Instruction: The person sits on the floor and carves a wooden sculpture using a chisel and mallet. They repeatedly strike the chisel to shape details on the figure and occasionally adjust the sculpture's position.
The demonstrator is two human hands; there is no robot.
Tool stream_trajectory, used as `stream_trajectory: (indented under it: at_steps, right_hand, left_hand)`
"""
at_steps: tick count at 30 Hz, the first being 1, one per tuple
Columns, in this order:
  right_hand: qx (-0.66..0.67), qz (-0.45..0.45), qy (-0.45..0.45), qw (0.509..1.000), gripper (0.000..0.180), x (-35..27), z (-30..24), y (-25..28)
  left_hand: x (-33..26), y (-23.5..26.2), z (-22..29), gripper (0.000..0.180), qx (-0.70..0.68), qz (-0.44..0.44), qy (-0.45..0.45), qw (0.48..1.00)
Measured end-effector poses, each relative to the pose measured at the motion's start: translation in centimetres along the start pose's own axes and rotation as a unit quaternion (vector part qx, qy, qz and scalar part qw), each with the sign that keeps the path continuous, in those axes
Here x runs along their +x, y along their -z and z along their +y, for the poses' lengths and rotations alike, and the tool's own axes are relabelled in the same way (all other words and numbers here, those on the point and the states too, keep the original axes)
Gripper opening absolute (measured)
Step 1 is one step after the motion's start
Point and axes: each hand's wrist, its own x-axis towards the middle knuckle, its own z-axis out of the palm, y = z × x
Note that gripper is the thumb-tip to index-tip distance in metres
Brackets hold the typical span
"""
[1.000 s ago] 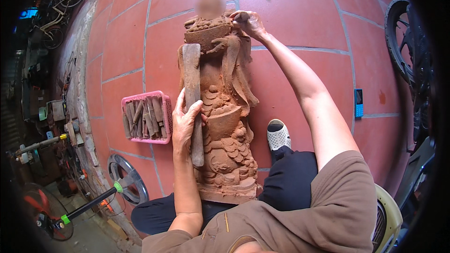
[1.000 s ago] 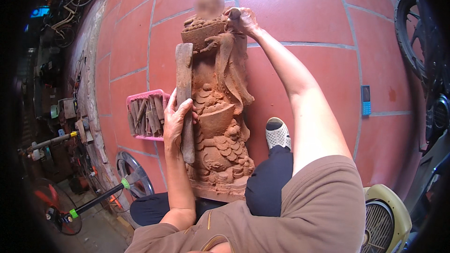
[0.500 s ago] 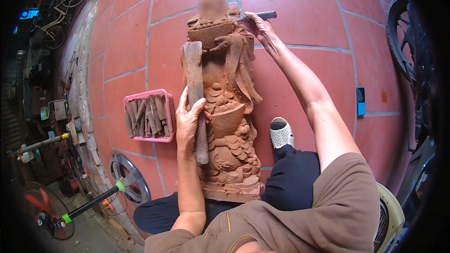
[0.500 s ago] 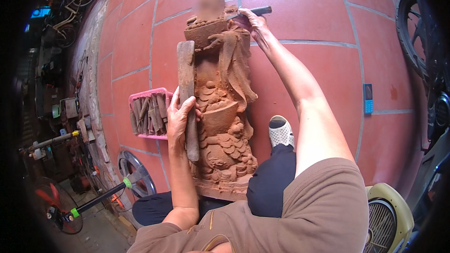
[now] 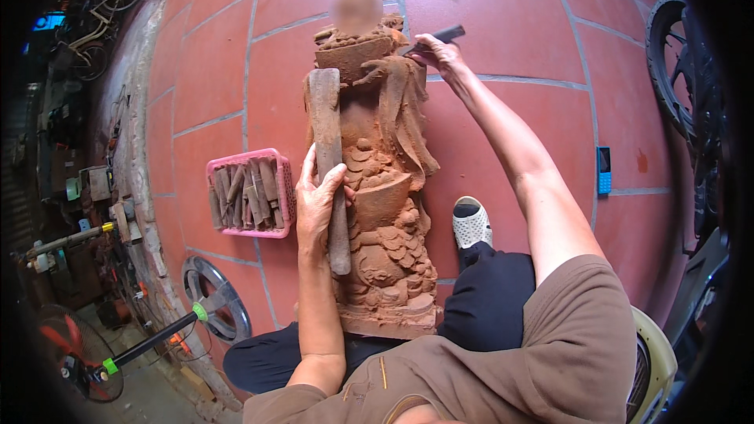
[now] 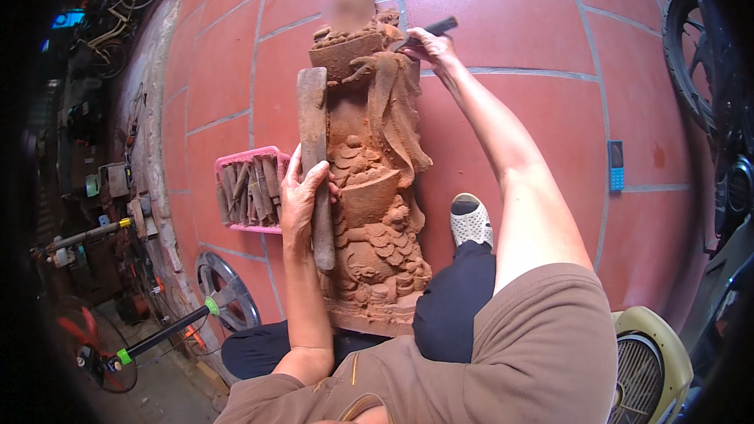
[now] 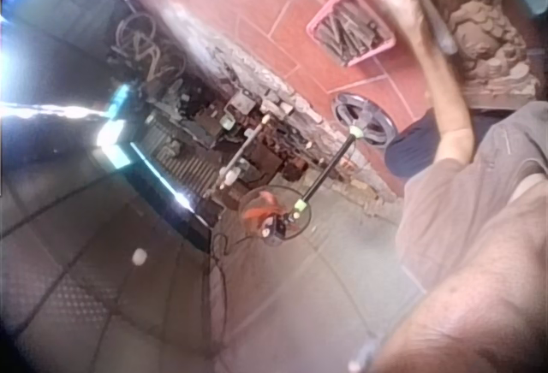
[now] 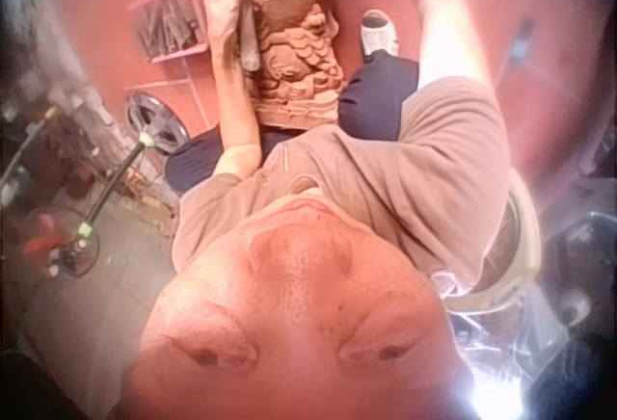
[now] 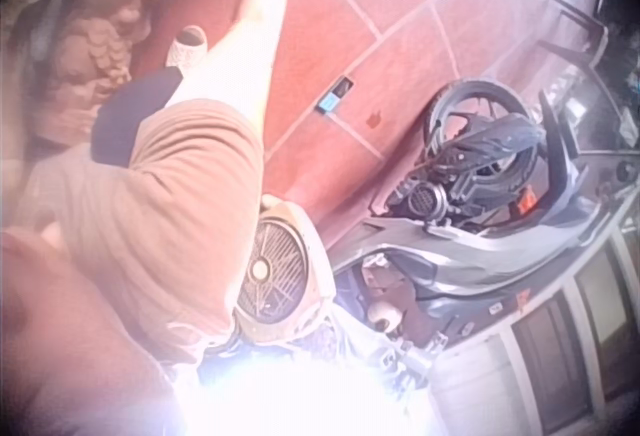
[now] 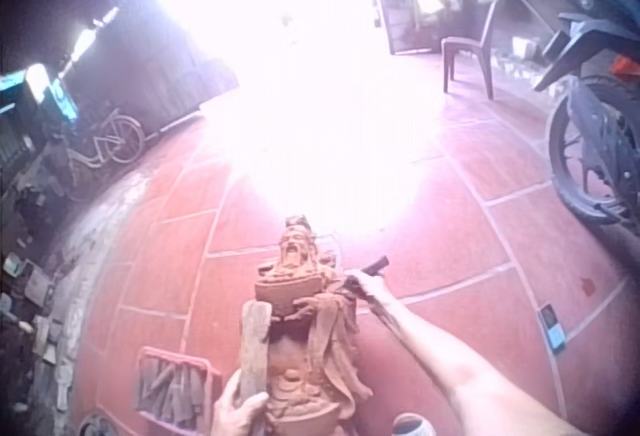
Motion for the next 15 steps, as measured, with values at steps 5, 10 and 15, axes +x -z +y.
stream_trajectory:
  at_steps: [5, 10, 15]
  right_hand:
    - [-0.062, 0.001, 0.059, 0.996, 0.025, 0.2, -1.5, 0.6]
    - [-0.214, -0.161, 0.071, 0.961, 0.033, -2.0, -2.3, -1.4]
    - [-0.287, -0.071, 0.102, 0.950, 0.031, -0.6, -4.3, 1.2]
  left_hand:
    - [-0.1, 0.1, 0.0, 0.075, 0.008, 0.009, -0.001, 1.000]
    - [0.0, 0.5, 0.0, 0.077, 0.013, 0.016, 0.007, 1.000]
    - [-0.3, -0.3, 0.1, 0.073, 0.009, 0.008, -0.007, 1.000]
